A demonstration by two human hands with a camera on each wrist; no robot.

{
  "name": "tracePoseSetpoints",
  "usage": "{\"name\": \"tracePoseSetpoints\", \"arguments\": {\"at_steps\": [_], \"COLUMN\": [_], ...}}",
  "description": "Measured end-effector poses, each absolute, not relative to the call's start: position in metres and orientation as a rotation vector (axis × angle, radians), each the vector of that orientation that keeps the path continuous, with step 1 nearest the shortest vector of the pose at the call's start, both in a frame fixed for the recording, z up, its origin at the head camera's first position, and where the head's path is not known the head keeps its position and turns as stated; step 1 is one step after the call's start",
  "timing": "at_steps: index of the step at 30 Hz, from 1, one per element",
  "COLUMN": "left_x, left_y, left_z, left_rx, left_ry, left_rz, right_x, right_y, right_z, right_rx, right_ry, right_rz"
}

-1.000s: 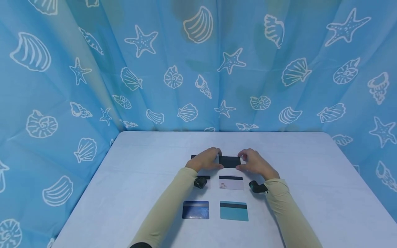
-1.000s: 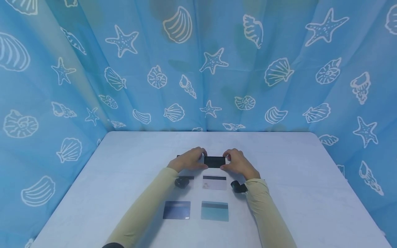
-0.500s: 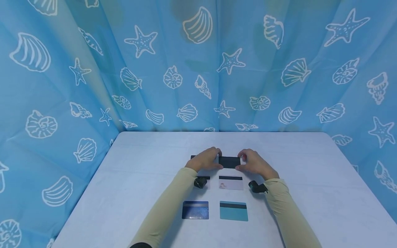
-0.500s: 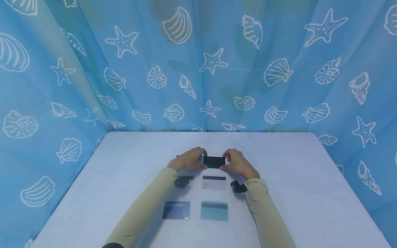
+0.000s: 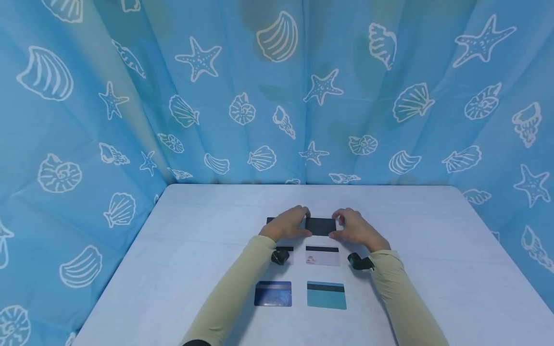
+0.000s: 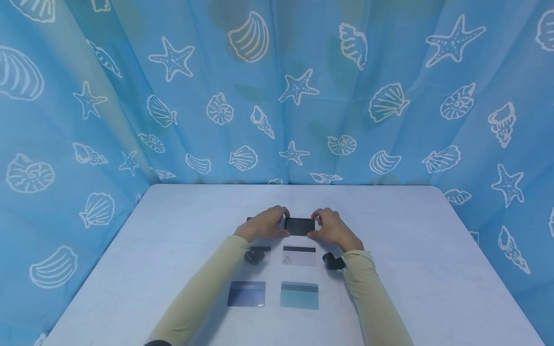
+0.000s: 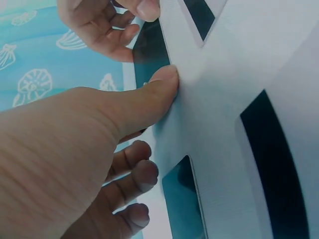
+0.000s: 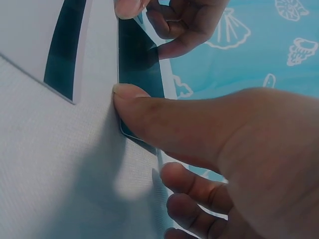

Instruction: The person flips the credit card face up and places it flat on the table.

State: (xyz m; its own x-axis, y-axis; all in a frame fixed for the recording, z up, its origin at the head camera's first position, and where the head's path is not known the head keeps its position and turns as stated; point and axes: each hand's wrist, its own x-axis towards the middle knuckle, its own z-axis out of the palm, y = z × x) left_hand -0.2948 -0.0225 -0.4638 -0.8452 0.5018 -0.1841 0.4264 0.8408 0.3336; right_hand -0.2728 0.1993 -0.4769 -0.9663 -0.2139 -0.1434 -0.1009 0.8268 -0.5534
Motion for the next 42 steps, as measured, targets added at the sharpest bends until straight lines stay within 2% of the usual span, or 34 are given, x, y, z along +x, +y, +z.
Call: {"name": "tracePoseSetpoints", "arguments": {"at_steps": [30,42], "left_x": [-0.291,-0.289], "left_y": [-0.025,-0.020], "left_z": [-0.465,-0.453], "left_rx": [0.699,0.803], "left_ry": [2.764,2.765], "left_rz": [0.396,0.415], "right_x": [-0.266,-0.265], "right_y": [0.201,0.203], "right_z": [-0.465,-0.458], "right_rx": [-0.250,-0.323], "right_ry": [2.766,2.792], "right_rz": [-0.861,-0.873]}}
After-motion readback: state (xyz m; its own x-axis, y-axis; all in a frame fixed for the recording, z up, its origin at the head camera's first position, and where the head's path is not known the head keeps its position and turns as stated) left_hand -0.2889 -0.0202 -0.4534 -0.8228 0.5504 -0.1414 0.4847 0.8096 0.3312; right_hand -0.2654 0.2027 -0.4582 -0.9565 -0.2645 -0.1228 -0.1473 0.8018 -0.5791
